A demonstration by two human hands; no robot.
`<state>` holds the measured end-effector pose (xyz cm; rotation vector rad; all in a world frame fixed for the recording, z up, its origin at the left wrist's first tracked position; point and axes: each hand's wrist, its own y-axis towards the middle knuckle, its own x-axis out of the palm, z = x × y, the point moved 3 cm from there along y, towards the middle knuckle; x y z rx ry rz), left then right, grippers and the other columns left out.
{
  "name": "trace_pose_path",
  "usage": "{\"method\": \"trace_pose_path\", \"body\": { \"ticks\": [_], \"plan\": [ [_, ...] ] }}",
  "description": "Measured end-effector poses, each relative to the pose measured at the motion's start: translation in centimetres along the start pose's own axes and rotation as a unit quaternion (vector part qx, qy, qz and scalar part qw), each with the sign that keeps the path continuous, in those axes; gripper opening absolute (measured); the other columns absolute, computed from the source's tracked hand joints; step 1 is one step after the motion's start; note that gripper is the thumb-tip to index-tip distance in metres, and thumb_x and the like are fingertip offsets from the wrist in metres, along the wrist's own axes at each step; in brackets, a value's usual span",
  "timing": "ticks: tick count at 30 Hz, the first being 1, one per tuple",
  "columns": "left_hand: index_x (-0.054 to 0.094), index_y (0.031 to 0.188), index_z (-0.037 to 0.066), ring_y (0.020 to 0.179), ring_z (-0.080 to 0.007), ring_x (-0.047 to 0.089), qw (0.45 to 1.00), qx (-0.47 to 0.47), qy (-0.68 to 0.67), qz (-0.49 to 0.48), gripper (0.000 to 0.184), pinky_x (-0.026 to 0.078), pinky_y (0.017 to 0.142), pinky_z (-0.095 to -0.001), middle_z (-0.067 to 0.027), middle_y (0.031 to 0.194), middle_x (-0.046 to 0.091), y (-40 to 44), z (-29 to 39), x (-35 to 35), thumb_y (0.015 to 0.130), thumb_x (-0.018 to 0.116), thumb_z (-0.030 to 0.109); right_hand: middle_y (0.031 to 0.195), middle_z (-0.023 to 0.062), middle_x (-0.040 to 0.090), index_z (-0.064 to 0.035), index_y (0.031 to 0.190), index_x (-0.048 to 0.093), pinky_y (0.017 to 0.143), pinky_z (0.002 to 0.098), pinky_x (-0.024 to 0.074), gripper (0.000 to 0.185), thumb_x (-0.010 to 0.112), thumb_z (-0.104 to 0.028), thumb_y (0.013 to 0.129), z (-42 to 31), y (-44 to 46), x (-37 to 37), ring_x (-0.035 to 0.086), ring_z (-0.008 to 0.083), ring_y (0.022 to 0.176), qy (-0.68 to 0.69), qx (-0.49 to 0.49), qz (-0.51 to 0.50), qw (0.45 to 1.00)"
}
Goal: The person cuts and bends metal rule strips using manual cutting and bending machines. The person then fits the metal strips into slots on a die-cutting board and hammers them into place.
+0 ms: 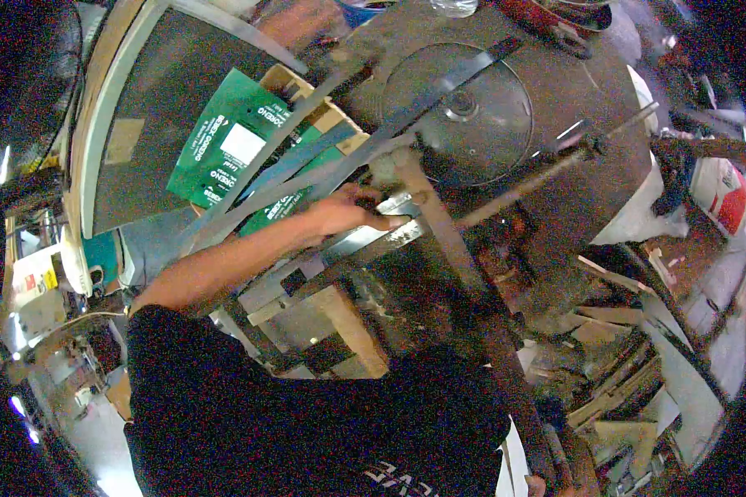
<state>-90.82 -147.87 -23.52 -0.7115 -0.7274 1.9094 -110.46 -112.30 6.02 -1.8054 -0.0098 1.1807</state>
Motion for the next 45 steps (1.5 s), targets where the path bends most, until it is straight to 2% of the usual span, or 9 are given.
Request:
{"method": "trace_pose_path", "body": {
  "ticks": [3,4,6,11,13,17,29,34,45],
  "plan": [
    [0.050,0.135,0.001,0.131,-0.0287,0.045,0.994,-0.099,-0.018,-0.039,0.101,0.036,0.110,-0.0394,-0.0170,0.142,0.046,-1.1,1.4,-0.3,0.062,0.086,0.060,0.086,0.0306,0.066,0.0018,0.128,0.058,0.059,0.0470,0.0500,0.054,0.043,-0.043,0.101,0.2,0.3,0.0,0.064,0.0451,0.069,0.024,0.048,-0.056,0.997],
    [0.050,0.135,0.001,0.131,-0.0287,0.045,0.994,-0.099,-0.020,-0.034,0.101,0.036,0.110,-0.0394,-0.0170,0.142,0.046,-1.2,1.2,-0.2,0.062,0.086,0.060,0.087,0.0308,0.066,0.0024,0.128,0.058,0.060,0.0475,0.0505,0.056,0.041,-0.044,0.101,0.5,0.3,0.1,0.065,0.0449,0.070,0.033,0.055,-0.075,0.995],
    [0.066,0.080,0.007,0.085,-0.0151,0.054,0.999,-0.013,-0.022,0.039,0.054,0.043,0.079,-0.0322,-0.0025,0.082,0.060,-1.4,1.5,-0.2,0.066,0.084,0.056,0.084,0.0301,0.066,0.0034,0.128,0.057,0.058,0.0470,0.0499,0.058,0.042,-0.045,0.101,0.6,0.2,0.4,0.065,0.0437,0.067,0.035,0.019,-0.040,0.998],
    [0.067,0.123,0.005,0.100,-0.0183,0.063,0.991,0.021,0.044,-0.126,0.070,0.049,0.090,-0.0346,-0.0093,0.112,0.070,-2.6,1.2,-2.2,0.074,0.081,0.054,0.079,0.0280,0.065,0.0063,0.128,0.056,0.055,0.0455,0.0482,0.061,0.042,-0.046,0.101,1.2,0.3,0.8,0.063,0.0412,0.061,0.004,-0.127,0.086,0.988],
    [0.067,0.123,0.005,0.099,-0.0159,0.063,0.989,0.057,0.001,-0.133,0.061,0.049,0.089,-0.0329,-0.0085,0.111,0.071,-2.2,-0.4,-2.2,0.078,0.080,0.045,0.087,0.0307,0.065,0.0073,0.126,0.057,0.064,0.0473,0.0506,0.061,0.043,-0.046,0.101,1.3,0.1,0.6,0.065,0.0441,0.074,0.031,0.054,-0.089,0.994],
    [0.068,0.121,0.004,0.096,-0.0119,0.063,0.987,0.120,-0.036,-0.102,0.043,0.050,0.088,-0.0301,-0.0061,0.108,0.072,-2.5,-1.1,-1.5,0.085,0.077,0.026,0.098,0.0316,0.065,0.0060,0.125,0.058,0.075,0.0480,0.0516,0.058,0.044,-0.045,0.100,1.3,0.0,0.8,0.065,0.0468,0.089,0.028,0.082,-0.096,0.992],
    [0.070,0.113,0.004,0.073,-0.0078,0.057,0.997,0.053,-0.003,-0.055,0.042,0.047,0.068,-0.0279,-0.0023,0.084,0.070,-2.2,-1.8,-1.4,0.078,0.083,0.023,0.108,0.0288,0.065,0.0016,0.122,0.061,0.080,0.0489,0.0514,0.045,0.049,-0.036,0.099,1.0,0.0,0.9,0.063,0.0476,0.096,0.062,0.010,0.002,0.998],
    [0.061,0.117,0.012,0.071,-0.0121,0.054,0.950,0.263,-0.066,0.156,0.046,0.047,0.065,-0.0317,-0.0012,0.083,0.062,-5.0,-0.3,-0.5,0.079,0.082,0.022,0.107,0.0252,0.067,-0.0015,0.118,0.065,0.074,0.0467,0.0535,0.042,0.050,-0.036,0.100,2.2,-0.5,1.9,0.066,0.0436,0.090,-0.018,-0.006,0.010,1.000],
    [0.047,0.143,0.041,0.105,-0.0351,0.046,0.803,0.381,0.456,0.047,0.059,0.039,0.098,-0.0457,-0.0199,0.120,0.048,-5.4,2.1,-1.4,0.091,0.065,0.022,0.107,0.0272,0.066,0.0023,0.120,0.063,0.071,0.0477,0.0538,0.049,0.050,-0.040,0.099,2.2,0.3,1.8,0.065,0.0446,0.090,0.018,0.053,-0.052,0.997]
  ]
}}
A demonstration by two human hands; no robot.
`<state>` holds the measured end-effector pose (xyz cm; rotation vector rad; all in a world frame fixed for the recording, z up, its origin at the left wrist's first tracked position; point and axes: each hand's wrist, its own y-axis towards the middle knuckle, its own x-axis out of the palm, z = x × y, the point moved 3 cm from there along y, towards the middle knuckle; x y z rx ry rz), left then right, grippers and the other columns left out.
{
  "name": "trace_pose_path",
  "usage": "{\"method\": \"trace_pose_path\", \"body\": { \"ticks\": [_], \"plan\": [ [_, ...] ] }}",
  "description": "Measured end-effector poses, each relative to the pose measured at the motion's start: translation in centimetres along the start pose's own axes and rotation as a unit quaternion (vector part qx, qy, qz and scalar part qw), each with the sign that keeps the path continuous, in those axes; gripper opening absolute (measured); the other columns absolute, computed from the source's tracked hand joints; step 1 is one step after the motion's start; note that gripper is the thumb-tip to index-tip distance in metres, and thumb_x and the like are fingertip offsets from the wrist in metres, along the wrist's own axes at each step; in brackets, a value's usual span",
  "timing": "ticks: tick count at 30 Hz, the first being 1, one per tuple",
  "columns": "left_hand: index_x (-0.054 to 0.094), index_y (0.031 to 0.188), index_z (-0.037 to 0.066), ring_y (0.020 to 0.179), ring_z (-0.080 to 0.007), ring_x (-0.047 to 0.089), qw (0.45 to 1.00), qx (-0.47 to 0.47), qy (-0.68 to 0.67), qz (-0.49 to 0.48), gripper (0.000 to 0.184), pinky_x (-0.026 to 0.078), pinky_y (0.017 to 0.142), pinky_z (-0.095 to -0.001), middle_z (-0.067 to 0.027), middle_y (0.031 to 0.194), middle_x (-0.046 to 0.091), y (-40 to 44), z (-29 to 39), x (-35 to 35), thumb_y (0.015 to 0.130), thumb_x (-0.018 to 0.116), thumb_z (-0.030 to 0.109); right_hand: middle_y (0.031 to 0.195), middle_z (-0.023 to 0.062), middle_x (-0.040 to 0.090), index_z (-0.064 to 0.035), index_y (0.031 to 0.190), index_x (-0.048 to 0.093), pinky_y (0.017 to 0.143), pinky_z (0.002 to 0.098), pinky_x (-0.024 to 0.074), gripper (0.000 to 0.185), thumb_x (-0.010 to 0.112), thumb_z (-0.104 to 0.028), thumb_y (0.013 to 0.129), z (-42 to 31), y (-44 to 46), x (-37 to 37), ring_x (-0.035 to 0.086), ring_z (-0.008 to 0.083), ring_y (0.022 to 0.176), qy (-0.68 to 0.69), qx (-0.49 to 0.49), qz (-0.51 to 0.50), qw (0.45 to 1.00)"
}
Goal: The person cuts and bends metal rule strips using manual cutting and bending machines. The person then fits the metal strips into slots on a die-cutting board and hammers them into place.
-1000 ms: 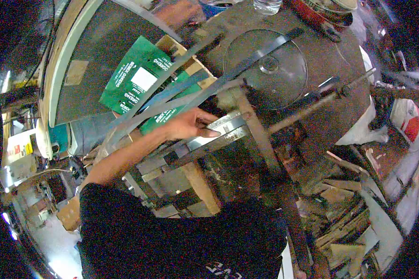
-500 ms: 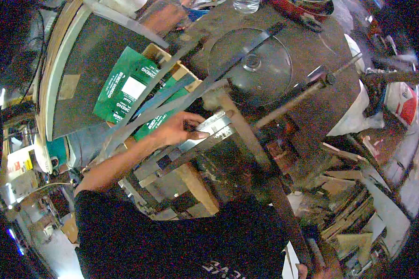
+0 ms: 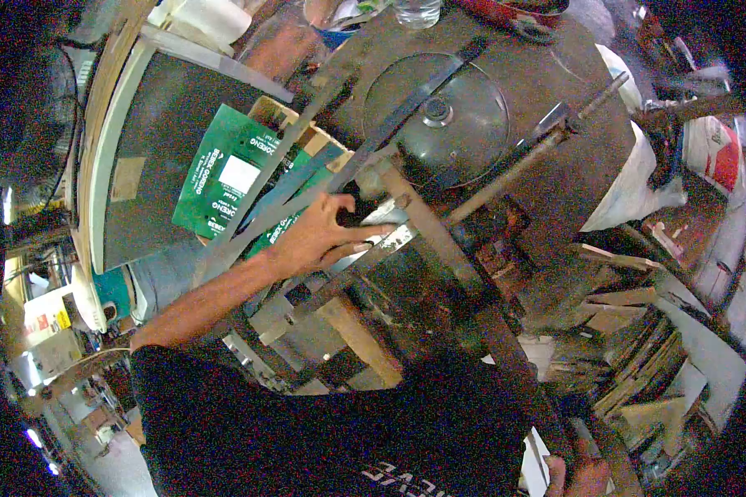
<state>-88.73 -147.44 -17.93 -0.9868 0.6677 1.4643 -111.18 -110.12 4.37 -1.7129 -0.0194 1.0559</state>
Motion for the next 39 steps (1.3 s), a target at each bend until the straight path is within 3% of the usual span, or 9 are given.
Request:
{"method": "trace_pose_path", "body": {
  "ticks": [14,17,20,25,27,29,32,37,39],
  "plan": [
    [0.042,0.147,0.042,0.112,-0.0375,0.043,0.996,-0.036,0.052,-0.055,0.051,0.035,0.101,-0.0512,-0.0223,0.125,0.048,0.1,-0.1,0.1,0.097,0.053,0.037,0.108,0.0382,0.061,0.0141,0.112,0.062,0.087,0.0517,0.0509,0.053,0.051,-0.036,0.098,-0.2,0.5,-0.3,0.059,0.0522,0.103,0.017,-0.055,0.026,0.998],
    [0.042,0.146,0.043,0.112,-0.0381,0.043,0.997,-0.052,0.051,-0.040,0.049,0.034,0.100,-0.0517,-0.0226,0.122,0.049,0.0,0.4,0.1,0.099,0.050,0.036,0.083,0.0326,0.064,0.0151,0.114,0.061,0.068,0.0478,0.0529,0.055,0.050,-0.036,0.100,0.9,1.0,0.7,0.065,0.0441,0.075,-0.011,-0.156,0.111,0.982],
    [0.042,0.146,0.043,0.108,-0.0363,0.044,0.996,-0.041,0.083,0.005,0.044,0.035,0.095,-0.0488,-0.0221,0.115,0.050,-0.2,0.8,0.3,0.103,0.043,0.037,0.047,0.0130,0.039,0.0171,0.113,0.060,0.040,0.0360,0.0311,0.060,0.048,-0.040,0.101,3.8,1.9,4.7,0.034,0.0163,0.039,0.111,-0.087,0.059,0.988],
    [0.044,0.145,0.042,0.108,-0.0370,0.044,0.999,-0.044,0.028,0.002,0.046,0.035,0.096,-0.0492,-0.0204,0.108,0.049,-0.1,0.7,0.3,0.100,0.049,0.033,0.054,0.0197,0.051,0.0186,0.111,0.059,0.068,0.0489,0.0516,0.059,0.051,-0.039,0.100,4.7,4.2,5.6,0.048,0.0341,0.045,0.083,-0.236,0.209,0.945],
    [0.045,0.145,0.042,0.108,-0.0369,0.043,0.999,-0.046,0.017,-0.016,0.047,0.034,0.095,-0.0494,-0.0200,0.109,0.048,-0.2,0.9,0.3,0.099,0.050,0.031,0.076,0.0313,0.063,0.0155,0.114,0.060,0.093,0.0559,0.0467,0.058,0.052,-0.040,0.098,5.8,3.8,6.1,0.061,0.0479,0.068,0.127,-0.087,-0.071,0.985],
    [0.046,0.144,0.042,0.107,-0.0368,0.042,0.998,-0.057,0.015,-0.030,0.047,0.034,0.095,-0.0497,-0.0196,0.110,0.048,-0.1,0.6,0.1,0.098,0.051,0.030,0.097,0.0301,0.068,-0.0048,0.118,0.066,0.090,0.0534,0.0492,0.049,0.054,-0.047,0.096,4.1,1.6,4.8,0.065,0.0482,0.087,0.063,-0.031,0.072,0.995],
    [0.047,0.144,0.040,0.106,-0.0345,0.042,0.996,-0.065,-0.001,-0.054,0.049,0.034,0.093,-0.0511,-0.0182,0.110,0.048,-0.4,0.0,0.7,0.096,0.055,0.031,0.108,0.0338,0.057,0.0014,0.121,0.059,0.086,0.0540,0.0440,0.056,0.059,-0.045,0.089,8.8,5.4,11.1,0.055,0.0519,0.102,0.129,-0.115,0.126,0.977],
    [0.052,0.142,0.035,0.103,-0.0305,0.046,0.996,-0.010,0.091,-0.020,0.046,0.035,0.086,-0.0447,-0.0140,0.107,0.053,0.2,-0.6,-0.8,0.096,0.056,0.031,0.075,0.0176,0.060,0.0005,0.123,0.056,0.063,0.0452,0.0430,0.051,0.062,-0.038,0.090,12.2,17.9,23.5,0.055,0.0387,0.066,0.407,-0.008,0.018,0.913],
    [0.057,0.138,0.032,0.090,-0.0313,0.051,0.990,-0.007,-0.141,-0.005,0.046,0.040,0.079,-0.0440,-0.0144,0.096,0.055,0.0,-1.5,0.4,0.092,0.063,0.029,0.075,0.0174,0.058,-0.0003,0.115,0.058,0.059,0.0438,0.0420,0.046,0.061,-0.040,0.091,11.8,15.5,23.1,0.053,0.0367,0.063,0.226,-0.247,0.224,0.915]
  ]
}}
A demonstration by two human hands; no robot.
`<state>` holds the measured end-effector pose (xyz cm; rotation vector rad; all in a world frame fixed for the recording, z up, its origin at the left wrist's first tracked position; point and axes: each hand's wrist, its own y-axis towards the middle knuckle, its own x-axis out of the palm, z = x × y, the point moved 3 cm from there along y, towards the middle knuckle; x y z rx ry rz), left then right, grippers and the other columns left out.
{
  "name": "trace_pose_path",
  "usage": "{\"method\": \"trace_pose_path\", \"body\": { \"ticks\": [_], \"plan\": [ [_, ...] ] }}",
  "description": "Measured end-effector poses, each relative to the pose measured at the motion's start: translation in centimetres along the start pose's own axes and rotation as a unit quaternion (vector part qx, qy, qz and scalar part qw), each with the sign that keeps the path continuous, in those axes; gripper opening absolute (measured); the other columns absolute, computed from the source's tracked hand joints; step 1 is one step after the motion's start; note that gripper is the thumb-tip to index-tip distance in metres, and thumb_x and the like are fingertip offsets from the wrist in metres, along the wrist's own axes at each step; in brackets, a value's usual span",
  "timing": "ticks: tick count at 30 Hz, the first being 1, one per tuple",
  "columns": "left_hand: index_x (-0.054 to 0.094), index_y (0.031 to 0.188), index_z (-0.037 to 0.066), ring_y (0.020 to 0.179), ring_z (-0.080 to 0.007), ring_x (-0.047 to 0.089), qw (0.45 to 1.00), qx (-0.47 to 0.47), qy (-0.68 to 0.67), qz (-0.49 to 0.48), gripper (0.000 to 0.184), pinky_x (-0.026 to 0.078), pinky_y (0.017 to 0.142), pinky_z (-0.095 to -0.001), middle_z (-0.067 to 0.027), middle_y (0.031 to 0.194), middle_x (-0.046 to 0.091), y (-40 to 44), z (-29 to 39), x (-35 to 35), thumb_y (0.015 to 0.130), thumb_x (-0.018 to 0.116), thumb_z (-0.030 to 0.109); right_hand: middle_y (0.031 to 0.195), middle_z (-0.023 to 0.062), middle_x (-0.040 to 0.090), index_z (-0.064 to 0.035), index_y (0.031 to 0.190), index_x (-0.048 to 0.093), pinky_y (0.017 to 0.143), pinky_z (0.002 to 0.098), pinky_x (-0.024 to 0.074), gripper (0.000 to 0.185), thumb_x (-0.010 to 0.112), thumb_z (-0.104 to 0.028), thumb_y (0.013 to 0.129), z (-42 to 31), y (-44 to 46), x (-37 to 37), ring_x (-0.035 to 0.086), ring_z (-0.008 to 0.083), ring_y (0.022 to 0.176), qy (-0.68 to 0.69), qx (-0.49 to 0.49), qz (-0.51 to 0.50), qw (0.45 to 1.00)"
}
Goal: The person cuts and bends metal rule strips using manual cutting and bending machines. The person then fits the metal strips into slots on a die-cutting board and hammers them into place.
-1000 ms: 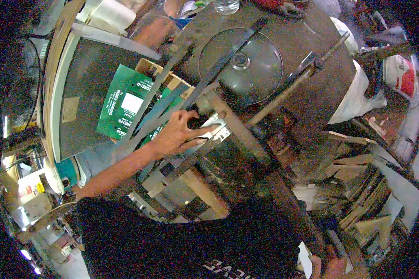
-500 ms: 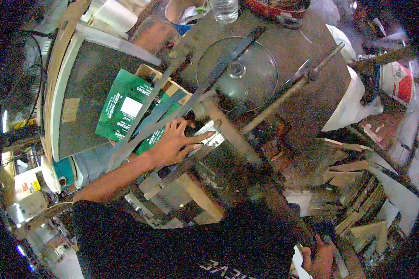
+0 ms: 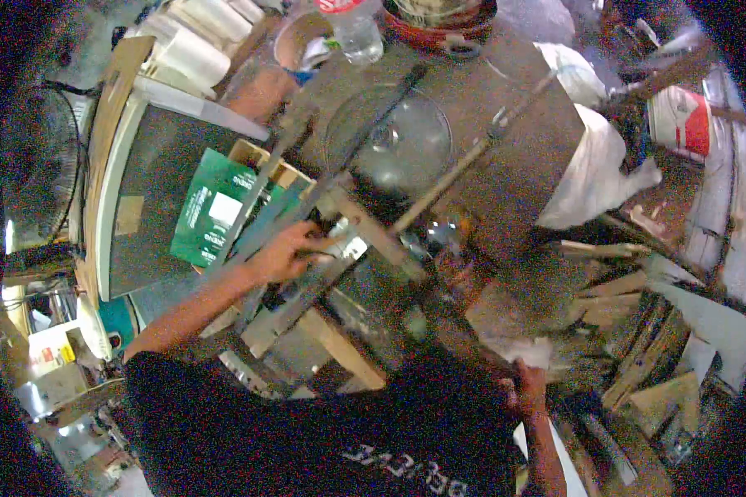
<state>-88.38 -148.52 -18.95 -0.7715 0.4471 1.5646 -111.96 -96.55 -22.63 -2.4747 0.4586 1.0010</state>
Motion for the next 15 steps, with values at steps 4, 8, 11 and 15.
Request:
{"method": "trace_pose_path", "body": {
  "ticks": [4,8,11,15],
  "plan": [
    [0.056,0.139,0.014,0.066,-0.0087,0.058,0.957,-0.214,-0.175,0.084,0.062,0.049,0.065,-0.0279,-0.0072,0.077,0.070,-2.4,0.0,-2.0,0.082,0.078,0.011,0.062,0.0126,0.051,0.0001,0.096,0.060,0.052,0.0407,0.0392,0.050,0.059,-0.050,0.091,0.4,1.3,0.1,0.050,0.0329,0.052,-0.013,-0.087,0.046,0.995],
    [0.065,0.124,0.001,0.068,-0.0034,0.056,0.960,-0.248,-0.126,-0.027,0.051,0.050,0.065,-0.0249,-0.0048,0.075,0.073,-2.2,1.2,-5.1,0.076,0.081,0.004,0.059,0.0142,0.047,-0.0034,0.085,0.055,0.050,0.0401,0.0382,0.055,0.059,-0.058,0.085,-2.8,2.9,-1.5,0.049,0.0339,0.050,-0.047,-0.050,0.034,0.997],
    [0.075,0.100,-0.001,0.070,-0.0067,0.062,0.968,-0.214,-0.131,0.028,0.027,0.051,0.065,-0.0256,-0.0060,0.080,0.074,-0.6,7.2,-7.9,0.074,0.083,0.004,0.070,0.0122,0.058,-0.0037,0.093,0.061,0.060,0.0391,0.0448,0.054,0.068,-0.055,0.079,-3.1,3.1,-1.9,0.058,0.0332,0.064,-0.007,-0.056,0.109,0.992],
    [0.076,0.089,0.004,0.067,-0.0195,0.067,0.998,0.011,-0.046,0.047,0.016,0.050,0.061,-0.0291,-0.0107,0.079,0.072,4.1,22.5,-6.9,0.074,0.078,-0.002,0.101,0.0168,0.065,-0.0019,0.111,0.065,0.085,0.0391,0.0498,0.062,0.080,-0.044,0.068,-14.6,6.6,-10.2,0.064,0.0321,0.096,0.135,-0.080,0.271,0.950]
  ]
}}
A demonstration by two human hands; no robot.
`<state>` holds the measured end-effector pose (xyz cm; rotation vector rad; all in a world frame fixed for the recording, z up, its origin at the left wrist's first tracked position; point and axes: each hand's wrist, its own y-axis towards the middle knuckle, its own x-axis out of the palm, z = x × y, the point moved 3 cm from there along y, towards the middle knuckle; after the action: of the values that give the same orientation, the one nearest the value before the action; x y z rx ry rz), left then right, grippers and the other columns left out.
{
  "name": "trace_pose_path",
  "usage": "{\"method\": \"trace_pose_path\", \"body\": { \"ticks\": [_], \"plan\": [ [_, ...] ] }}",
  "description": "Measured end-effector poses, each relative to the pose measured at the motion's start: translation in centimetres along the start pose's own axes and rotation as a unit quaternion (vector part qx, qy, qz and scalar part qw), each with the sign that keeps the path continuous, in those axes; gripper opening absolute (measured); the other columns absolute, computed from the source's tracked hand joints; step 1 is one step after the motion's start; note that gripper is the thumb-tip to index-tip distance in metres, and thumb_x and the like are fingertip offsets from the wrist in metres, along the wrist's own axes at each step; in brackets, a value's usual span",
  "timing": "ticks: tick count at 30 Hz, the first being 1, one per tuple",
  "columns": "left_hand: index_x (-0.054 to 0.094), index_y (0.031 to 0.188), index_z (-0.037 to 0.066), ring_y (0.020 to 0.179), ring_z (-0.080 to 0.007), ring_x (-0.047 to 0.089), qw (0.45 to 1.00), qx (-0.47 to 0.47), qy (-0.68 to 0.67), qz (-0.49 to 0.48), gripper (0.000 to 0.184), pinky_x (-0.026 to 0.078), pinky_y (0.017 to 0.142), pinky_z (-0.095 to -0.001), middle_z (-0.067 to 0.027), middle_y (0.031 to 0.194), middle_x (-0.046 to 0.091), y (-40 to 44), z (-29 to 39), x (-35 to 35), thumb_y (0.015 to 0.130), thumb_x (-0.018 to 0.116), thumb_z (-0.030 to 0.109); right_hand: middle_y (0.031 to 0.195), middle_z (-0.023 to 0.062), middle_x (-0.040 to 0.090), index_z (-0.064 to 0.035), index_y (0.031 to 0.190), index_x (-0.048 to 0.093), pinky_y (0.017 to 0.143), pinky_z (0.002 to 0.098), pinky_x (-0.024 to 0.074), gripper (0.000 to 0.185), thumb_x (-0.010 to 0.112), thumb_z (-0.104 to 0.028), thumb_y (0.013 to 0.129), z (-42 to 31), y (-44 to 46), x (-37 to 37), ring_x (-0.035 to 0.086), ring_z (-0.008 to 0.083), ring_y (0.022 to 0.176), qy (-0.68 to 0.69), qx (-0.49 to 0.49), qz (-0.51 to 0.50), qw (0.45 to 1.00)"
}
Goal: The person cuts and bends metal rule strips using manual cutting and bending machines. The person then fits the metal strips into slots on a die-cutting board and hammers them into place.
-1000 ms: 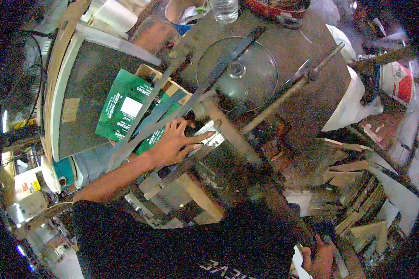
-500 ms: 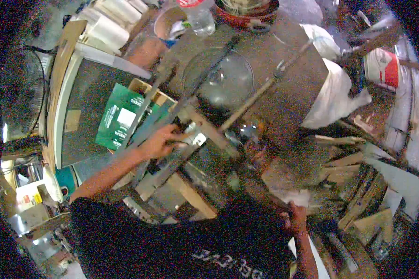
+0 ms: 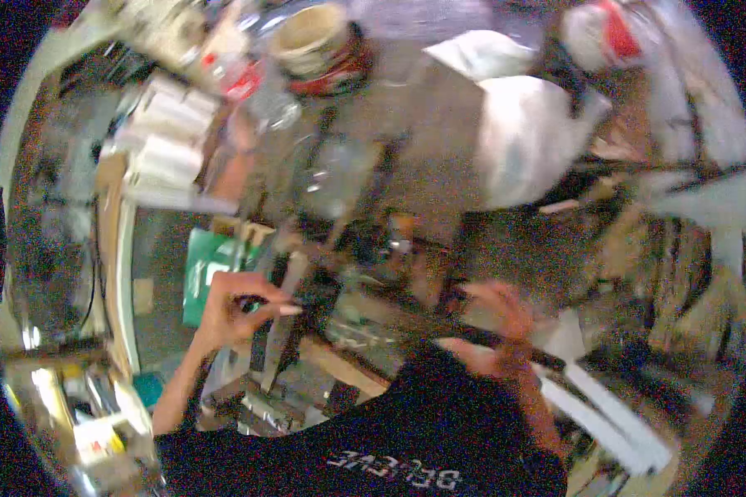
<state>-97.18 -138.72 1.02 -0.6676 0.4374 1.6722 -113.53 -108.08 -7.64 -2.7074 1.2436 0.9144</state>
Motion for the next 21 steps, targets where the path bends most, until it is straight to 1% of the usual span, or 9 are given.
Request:
{"method": "trace_pose_path", "body": {
  "ticks": [3,7,9,12,14,17,18,19,21],
  "plan": [
    [0.077,0.091,0.007,0.068,-0.0255,0.068,0.991,0.071,0.051,-0.106,0.024,0.050,0.060,-0.0310,-0.0115,0.078,0.071,2.0,7.3,5.5,0.070,0.076,-0.004,0.100,0.0137,0.066,-0.0034,0.114,0.066,0.082,0.0372,0.0515,0.056,0.087,-0.023,0.066,-8.4,0.8,-4.5,0.064,0.0297,0.094,0.069,-0.025,0.050,0.996],
    [0.070,0.078,0.002,0.060,-0.0240,0.063,0.961,0.259,0.033,-0.087,0.009,0.050,0.060,-0.0298,-0.0140,0.069,0.066,2.3,15.1,13.2,0.075,0.077,0.007,0.093,0.0084,0.061,-0.0030,0.099,0.066,0.076,0.0387,0.0493,0.028,0.077,-0.002,0.073,-6.9,-8.7,-7.9,0.060,0.0285,0.087,0.116,-0.010,0.148,0.982],
    [0.064,0.092,0.004,0.081,-0.0176,0.067,0.988,0.120,-0.084,-0.048,0.024,0.052,0.074,-0.0344,-0.0059,0.084,0.069,0.5,13.0,17.7,0.074,0.080,0.008,0.086,0.0093,0.057,-0.0046,0.089,0.063,0.077,0.0393,0.0477,0.016,0.072,-0.002,0.076,-6.9,-13.7,-10.0,0.057,0.0292,0.086,-0.031,-0.129,0.267,0.954],
    [0.062,0.087,0.004,0.075,-0.0152,0.062,0.894,0.400,-0.133,-0.152,0.024,0.051,0.067,-0.0308,-0.0060,0.085,0.068,1.5,21.5,26.7,0.074,0.082,0.006,0.084,0.0102,0.055,-0.0064,0.084,0.060,0.078,0.0400,0.0483,0.007,0.066,-0.007,0.079,-5.6,-23.3,-14.7,0.055,0.0300,0.083,-0.099,-0.018,0.418,0.903],
    [0.069,0.084,-0.003,0.066,-0.0159,0.061,0.858,0.425,0.080,-0.277,0.007,0.051,0.062,-0.0299,-0.0085,0.071,0.065,-2.0,29.8,33.8,0.086,0.069,0.004,0.093,0.0123,0.061,-0.0052,0.093,0.064,0.081,0.0405,0.0490,0.012,0.064,-0.015,0.085,-3.5,-31.7,-18.1,0.058,0.0307,0.091,-0.178,-0.069,0.378,0.906],
    [0.072,0.086,0.003,0.065,-0.0125,0.062,0.828,0.417,0.015,-0.375,0.019,0.052,0.060,-0.0257,-0.0077,0.074,0.068,-9.3,37.2,47.7,0.088,0.075,0.021,0.102,0.0135,0.066,-0.0067,0.104,0.068,0.084,0.0405,0.0496,0.020,0.063,-0.018,0.089,-4.9,-49.5,-23.9,0.059,0.0314,0.097,-0.074,0.153,0.448,0.878],
    [0.074,0.086,0.005,0.068,-0.0131,0.064,0.749,0.537,-0.033,-0.385,0.018,0.054,0.063,-0.0282,-0.0097,0.079,0.071,-11.8,40.2,52.9,0.090,0.073,0.023,0.099,0.0130,0.070,-0.0092,0.106,0.071,0.078,0.0397,0.0508,0.022,0.066,-0.022,0.089,-5.2,-55.7,-25.1,0.064,0.0297,0.094,-0.058,0.175,0.496,0.849],
    [0.062,0.084,0.003,0.070,-0.0142,0.059,0.754,0.476,0.003,-0.453,0.022,0.049,0.063,-0.0282,-0.0059,0.083,0.066,-13.2,37.4,57.8,0.072,0.080,0.002,0.099,0.0130,0.070,-0.0092,0.106,0.071,0.078,0.0397,0.0508,0.022,0.066,-0.022,0.089,-8.1,-62.3,-23.3,0.064,0.0297,0.094,-0.081,0.183,0.516,0.833],
    [0.063,0.079,0.004,0.069,-0.0128,0.058,0.670,0.551,-0.073,-0.493,0.017,0.049,0.062,-0.0295,-0.0044,0.076,0.064,-23.9,45.4,64.4,0.075,0.079,0.003,0.086,0.0104,0.070,-0.0092,0.096,0.075,0.070,0.0398,0.0511,0.019,0.070,-0.024,0.086,-11.8,-72.8,-23.3,0.067,0.0274,0.083,-0.097,0.295,0.633,0.709]
  ]
}}
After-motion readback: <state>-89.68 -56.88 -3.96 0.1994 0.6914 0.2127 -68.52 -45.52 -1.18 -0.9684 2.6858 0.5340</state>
